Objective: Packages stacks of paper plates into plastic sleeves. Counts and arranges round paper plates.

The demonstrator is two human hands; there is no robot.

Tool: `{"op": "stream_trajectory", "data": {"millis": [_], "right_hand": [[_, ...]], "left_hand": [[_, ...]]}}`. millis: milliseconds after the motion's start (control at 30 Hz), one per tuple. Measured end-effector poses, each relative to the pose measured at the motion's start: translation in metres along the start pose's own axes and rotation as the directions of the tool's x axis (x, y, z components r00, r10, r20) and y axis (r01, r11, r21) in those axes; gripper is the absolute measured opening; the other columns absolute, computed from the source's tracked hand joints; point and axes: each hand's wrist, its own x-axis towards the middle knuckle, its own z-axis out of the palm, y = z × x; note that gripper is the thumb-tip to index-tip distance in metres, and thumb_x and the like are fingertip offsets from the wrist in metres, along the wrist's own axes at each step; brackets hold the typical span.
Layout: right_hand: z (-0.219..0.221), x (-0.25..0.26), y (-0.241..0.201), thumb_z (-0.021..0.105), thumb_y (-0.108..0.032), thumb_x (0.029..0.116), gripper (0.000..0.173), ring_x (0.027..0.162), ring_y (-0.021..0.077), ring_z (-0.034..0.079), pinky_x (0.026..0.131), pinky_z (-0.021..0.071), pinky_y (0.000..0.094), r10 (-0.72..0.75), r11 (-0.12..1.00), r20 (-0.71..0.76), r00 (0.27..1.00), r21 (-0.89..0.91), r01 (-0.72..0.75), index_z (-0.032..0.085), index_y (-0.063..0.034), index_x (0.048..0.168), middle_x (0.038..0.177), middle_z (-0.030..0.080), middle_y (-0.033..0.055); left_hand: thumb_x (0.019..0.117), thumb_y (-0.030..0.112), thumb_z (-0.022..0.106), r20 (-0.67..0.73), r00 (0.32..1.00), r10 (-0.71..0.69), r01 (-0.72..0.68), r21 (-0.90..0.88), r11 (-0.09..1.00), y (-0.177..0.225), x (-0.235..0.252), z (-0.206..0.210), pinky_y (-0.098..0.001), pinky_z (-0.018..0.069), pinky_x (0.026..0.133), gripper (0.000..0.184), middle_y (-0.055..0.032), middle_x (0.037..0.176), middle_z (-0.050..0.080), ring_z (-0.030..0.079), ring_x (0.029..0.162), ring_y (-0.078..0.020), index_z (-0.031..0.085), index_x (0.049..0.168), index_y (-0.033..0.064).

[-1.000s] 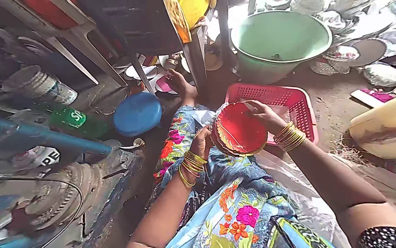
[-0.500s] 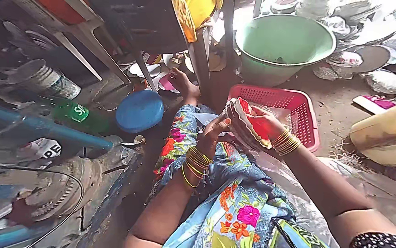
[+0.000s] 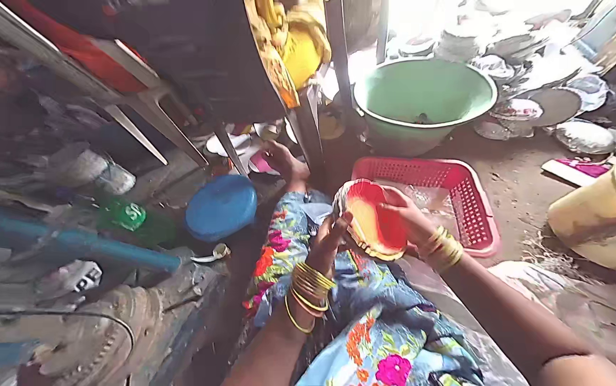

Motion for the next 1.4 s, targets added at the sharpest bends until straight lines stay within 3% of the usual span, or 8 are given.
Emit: {"op": "stream_trajectory", "data": {"millis": [233, 467, 733, 867, 1000, 1133, 1300, 1400], "right_hand": [[0.03, -0.023, -0.009, 0.062, -0.011, 0.0922, 0.052, 0.119, 0.0319, 0.066, 0.102, 0.051, 0.0507, -0.397, 0.864, -0.077, 0.915, -0.368, 0.344, 0.056, 0.002, 0.142, 0.13, 0.067, 0.0205], [0.037, -0.026, -0.014, 0.069, -0.011, 0.0898, 0.047, 0.112, 0.0403, 0.067, 0.098, 0.0491, 0.0584, -0.227, 0.927, -0.032, 0.973, -0.313, 0.206, 0.06, 0.0057, 0.132, 0.117, 0.069, 0.0271], [0.029, -0.027, -0.021, 0.074, -0.022, 0.0884, 0.055, 0.106, 0.0383, 0.068, 0.094, 0.0508, 0.0591, -0.097, 0.93, 0.112, 0.989, -0.345, 0.13, 0.058, -0.0033, 0.137, 0.111, 0.07, 0.0235], [0.037, -0.034, -0.02, 0.072, -0.048, 0.0892, 0.079, 0.118, 0.0329, 0.065, 0.1, 0.0509, 0.0561, -0.383, 0.834, 0.061, 0.922, -0.405, 0.374, 0.048, -0.0043, 0.15, 0.13, 0.066, 0.0164], [0.062, -0.032, 0.031, 0.067, -0.008, 0.0938, 0.03, 0.1, 0.0416, 0.072, 0.082, 0.0582, 0.0578, -0.582, 0.591, 0.145, 0.8, -0.6, 0.539, 0.07, -0.0001, 0.123, 0.112, 0.073, 0.0227], [0.073, -0.035, 0.063, 0.067, -0.009, 0.0863, 0.008, 0.075, 0.0278, 0.074, 0.064, 0.0608, 0.0404, -0.769, 0.353, 0.161, 0.619, -0.7, 0.621, 0.073, -0.0051, 0.09, 0.08, 0.071, 0.0119], [0.071, -0.036, 0.055, 0.066, -0.013, 0.0866, 0.013, 0.073, 0.0264, 0.073, 0.063, 0.0595, 0.0386, -0.818, 0.298, 0.199, 0.539, -0.656, 0.694, 0.075, -0.0076, 0.094, 0.08, 0.071, 0.0111], [0.069, -0.033, 0.056, 0.072, -0.012, 0.0854, 0.031, 0.081, 0.0316, 0.074, 0.066, 0.0615, 0.0461, -0.722, 0.476, 0.155, 0.674, -0.596, 0.647, 0.073, -0.0041, 0.116, 0.098, 0.074, 0.0166]], "left_hand": [[0.0991, 0.014, 0.064, -0.42, 0.904, 0.085, -0.157, -0.141, 0.978, -0.021, 0.011, -0.001, -0.0352, 0.057, 0.088, 0.035, -0.0163, 0.112, 0.069, 0.067, 0.099, -0.0175, 0.059, 0.128, -0.0058], [0.0905, -0.006, 0.069, -0.526, 0.819, 0.228, -0.274, -0.009, 0.962, -0.035, 0.015, -0.012, -0.0269, 0.0593, 0.076, 0.019, -0.0116, 0.091, 0.073, 0.07, 0.082, -0.0103, 0.066, 0.109, -0.0086], [0.0882, -0.008, 0.07, -0.488, 0.816, 0.31, -0.296, 0.108, 0.949, -0.034, 0.012, -0.024, -0.0226, 0.0588, 0.075, 0.018, -0.0082, 0.088, 0.073, 0.069, 0.079, -0.0053, 0.066, 0.105, -0.0084], [0.0848, -0.006, 0.072, -0.359, 0.783, 0.507, -0.38, 0.369, 0.848, -0.04, 0.013, -0.043, -0.0228, 0.0546, 0.092, 0.029, -0.0161, 0.104, 0.073, 0.069, 0.097, -0.0062, 0.067, 0.112, -0.0141], [0.09, -0.007, 0.058, -0.123, 0.86, 0.496, -0.421, 0.378, 0.824, -0.078, 0.0, -0.059, -0.027, 0.0539, 0.097, 0.029, -0.0179, 0.11, 0.07, 0.067, 0.102, -0.0074, 0.06, 0.116, -0.0197], [0.092, -0.006, 0.053, -0.092, 0.861, 0.5, -0.464, 0.262, 0.846, -0.104, -0.005, -0.073, -0.0249, 0.0544, 0.097, 0.026, -0.0086, 0.107, 0.074, 0.068, 0.101, -0.0019, 0.06, 0.115, -0.0177], [0.0909, -0.009, 0.05, -0.099, 0.915, 0.392, -0.344, 0.32, 0.883, -0.066, -0.028, -0.053, -0.0195, 0.049, 0.099, 0.03, -0.0142, 0.111, 0.07, 0.063, 0.104, 0.0016, 0.056, 0.117, -0.0235], [0.0925, -0.003, 0.061, -0.125, 0.855, 0.504, -0.401, 0.456, 0.794, -0.088, -0.014, -0.062, -0.0246, 0.0523, 0.1, 0.026, -0.0197, 0.108, 0.073, 0.068, 0.104, -0.007, 0.064, 0.112, -0.0193]]}}
